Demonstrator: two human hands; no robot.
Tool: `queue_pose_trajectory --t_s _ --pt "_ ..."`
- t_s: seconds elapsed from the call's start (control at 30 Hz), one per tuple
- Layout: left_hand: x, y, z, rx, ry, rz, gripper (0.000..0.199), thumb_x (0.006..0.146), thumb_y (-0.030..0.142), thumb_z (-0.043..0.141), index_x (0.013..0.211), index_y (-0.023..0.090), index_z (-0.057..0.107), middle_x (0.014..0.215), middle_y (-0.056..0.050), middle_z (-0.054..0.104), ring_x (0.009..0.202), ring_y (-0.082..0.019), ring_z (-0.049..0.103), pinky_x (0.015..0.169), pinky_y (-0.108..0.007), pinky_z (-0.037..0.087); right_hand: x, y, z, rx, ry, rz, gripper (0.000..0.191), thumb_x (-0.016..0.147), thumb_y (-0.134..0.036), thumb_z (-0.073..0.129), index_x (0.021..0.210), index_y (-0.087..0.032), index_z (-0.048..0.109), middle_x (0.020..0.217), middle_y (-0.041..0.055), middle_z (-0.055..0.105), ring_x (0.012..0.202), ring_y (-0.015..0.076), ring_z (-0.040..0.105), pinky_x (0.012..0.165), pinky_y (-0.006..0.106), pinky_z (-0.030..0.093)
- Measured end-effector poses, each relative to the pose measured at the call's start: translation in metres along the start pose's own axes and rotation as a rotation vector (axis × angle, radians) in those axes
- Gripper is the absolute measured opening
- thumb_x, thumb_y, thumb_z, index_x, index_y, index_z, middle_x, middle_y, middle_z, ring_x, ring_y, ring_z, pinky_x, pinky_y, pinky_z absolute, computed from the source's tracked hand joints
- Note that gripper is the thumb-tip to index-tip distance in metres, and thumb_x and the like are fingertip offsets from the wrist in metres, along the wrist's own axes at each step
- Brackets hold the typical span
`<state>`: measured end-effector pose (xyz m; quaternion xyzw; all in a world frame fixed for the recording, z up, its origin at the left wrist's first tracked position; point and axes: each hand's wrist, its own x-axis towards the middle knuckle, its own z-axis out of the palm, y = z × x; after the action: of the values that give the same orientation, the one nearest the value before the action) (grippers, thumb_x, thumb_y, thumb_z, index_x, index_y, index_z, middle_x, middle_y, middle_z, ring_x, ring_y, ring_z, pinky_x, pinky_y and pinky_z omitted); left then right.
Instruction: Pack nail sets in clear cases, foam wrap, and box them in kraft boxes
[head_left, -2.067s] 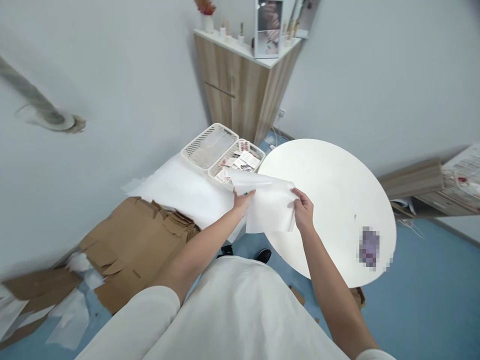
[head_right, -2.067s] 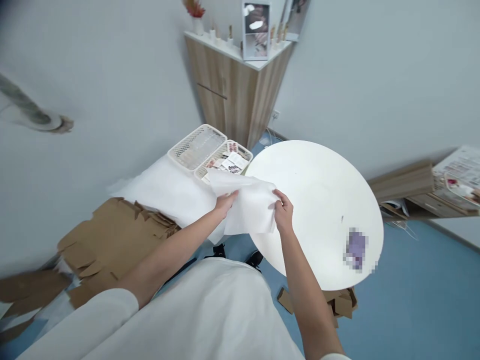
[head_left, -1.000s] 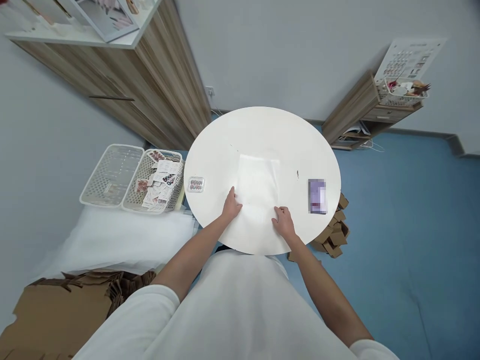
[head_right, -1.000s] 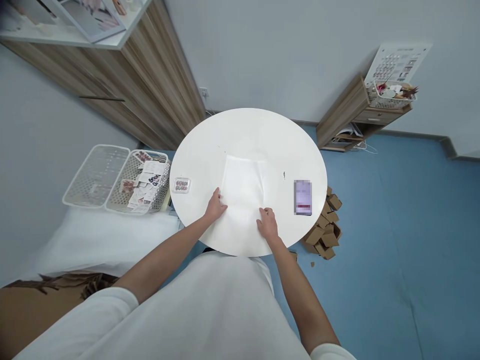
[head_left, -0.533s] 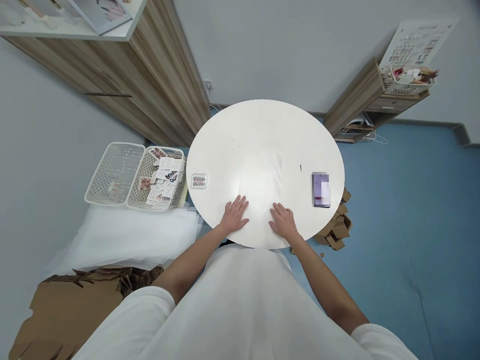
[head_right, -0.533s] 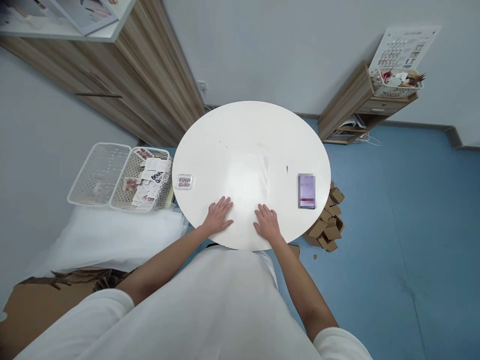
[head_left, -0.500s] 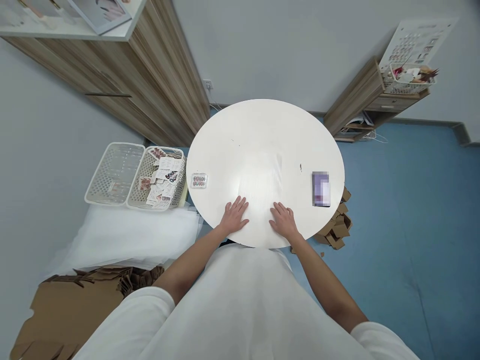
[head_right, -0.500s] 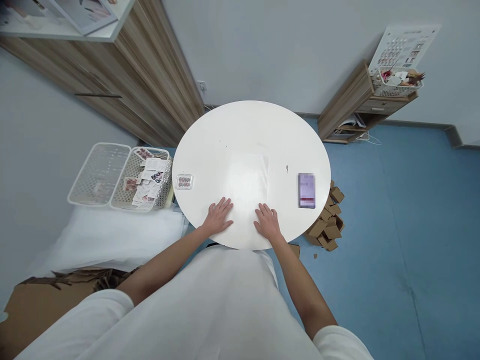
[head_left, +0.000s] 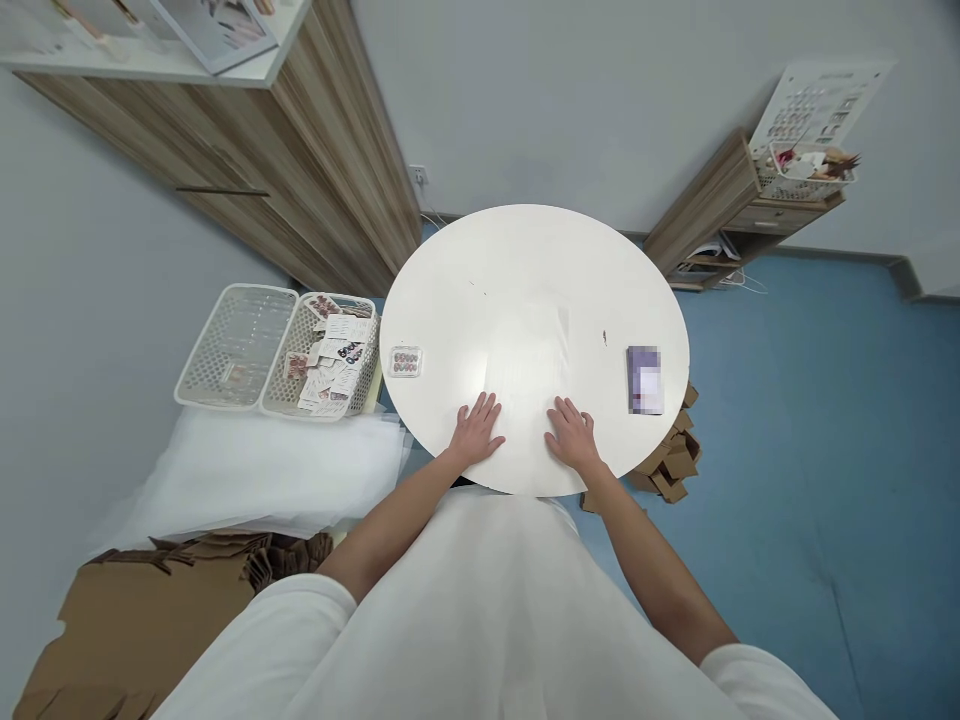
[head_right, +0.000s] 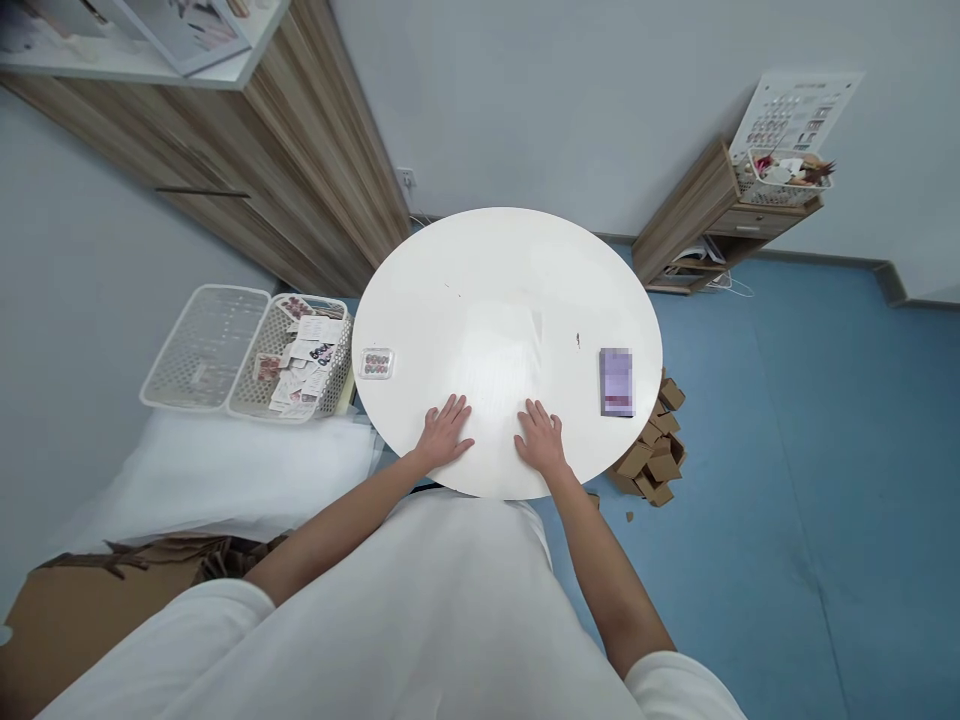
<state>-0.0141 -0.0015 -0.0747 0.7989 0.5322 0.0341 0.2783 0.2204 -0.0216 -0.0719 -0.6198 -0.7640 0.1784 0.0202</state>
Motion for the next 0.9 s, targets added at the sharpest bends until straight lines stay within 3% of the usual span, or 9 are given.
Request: queue_pose_trajectory --t_s 0.17,0.33,0.43,0.57,0.77,0.9 --pt "-0.010 -0.020 -0.011 -0.064 0.093 -0.103 0.060 0.077 0.039 0.052 0.132 0.024 0.034 0.146 -0.009 0.020 0.135 -0.027 0.010 0.105 -0.048 0.009 0.023 -0.026 0.000 0.037 0.064 0.001 0.042 0.077 -0.022 0.043 0.119 -0.019 0.046 0.141 0.0127 0.031 0.130 0.0282 0.026 0.097 0.049 0.023" --pt "-0.021 -0.079 -0.040 -0.179 0.311 -0.371 0.068 0.076 0.045 0.052 0.134 0.019 0.029 0.147 -0.013 0.011 0.135 -0.029 0.009 0.105 -0.049 0.014 0.071 -0.082 0.001 0.212 -0.034 -0.052 0.048 0.078 -0.025 0.045 0.125 -0.019 0.042 0.138 0.0116 0.037 0.126 0.0256 0.034 0.099 0.045 0.029" --pt "-0.021 -0.118 -0.059 -0.293 0.412 -0.441 0.073 0.077 0.043 0.052 0.137 0.017 0.021 0.148 -0.012 0.007 0.135 -0.027 0.009 0.107 -0.044 0.016 0.101 -0.124 0.006 0.389 -0.137 -0.118 0.050 0.077 -0.028 0.049 0.126 -0.019 0.043 0.136 0.0100 0.040 0.126 0.0231 0.035 0.102 0.040 0.029" --pt "-0.010 -0.154 -0.074 -0.521 0.440 -0.513 0.068 0.079 0.036 0.051 0.137 0.016 0.022 0.145 -0.011 0.020 0.133 -0.024 0.019 0.109 -0.037 0.018 0.134 -0.171 0.016 0.651 -0.238 -0.044 0.057 0.074 -0.036 0.055 0.128 -0.023 0.042 0.140 0.0064 0.033 0.127 0.0234 0.033 0.104 0.042 0.028" --pt "0.002 -0.166 -0.079 -0.715 0.416 -0.596 0.061 0.079 0.036 0.051 0.134 0.017 0.032 0.138 -0.012 0.036 0.126 -0.024 0.035 0.102 -0.036 0.031 0.158 -0.207 0.028 0.923 -0.430 0.025 0.075 0.068 -0.039 0.064 0.135 -0.026 0.032 0.149 0.0037 0.009 0.132 0.0251 0.025 0.104 0.040 0.030" --pt "-0.003 -0.163 -0.080 -0.780 0.414 -0.603 0.056 0.080 0.034 0.051 0.131 0.018 0.037 0.135 -0.010 0.041 0.120 -0.023 0.043 0.099 -0.034 0.035 0.160 -0.213 0.033 1.024 -0.456 0.092 0.078 0.068 -0.040 0.063 0.136 -0.025 0.029 0.148 0.0040 0.008 0.130 0.0263 0.028 0.104 0.040 0.031"
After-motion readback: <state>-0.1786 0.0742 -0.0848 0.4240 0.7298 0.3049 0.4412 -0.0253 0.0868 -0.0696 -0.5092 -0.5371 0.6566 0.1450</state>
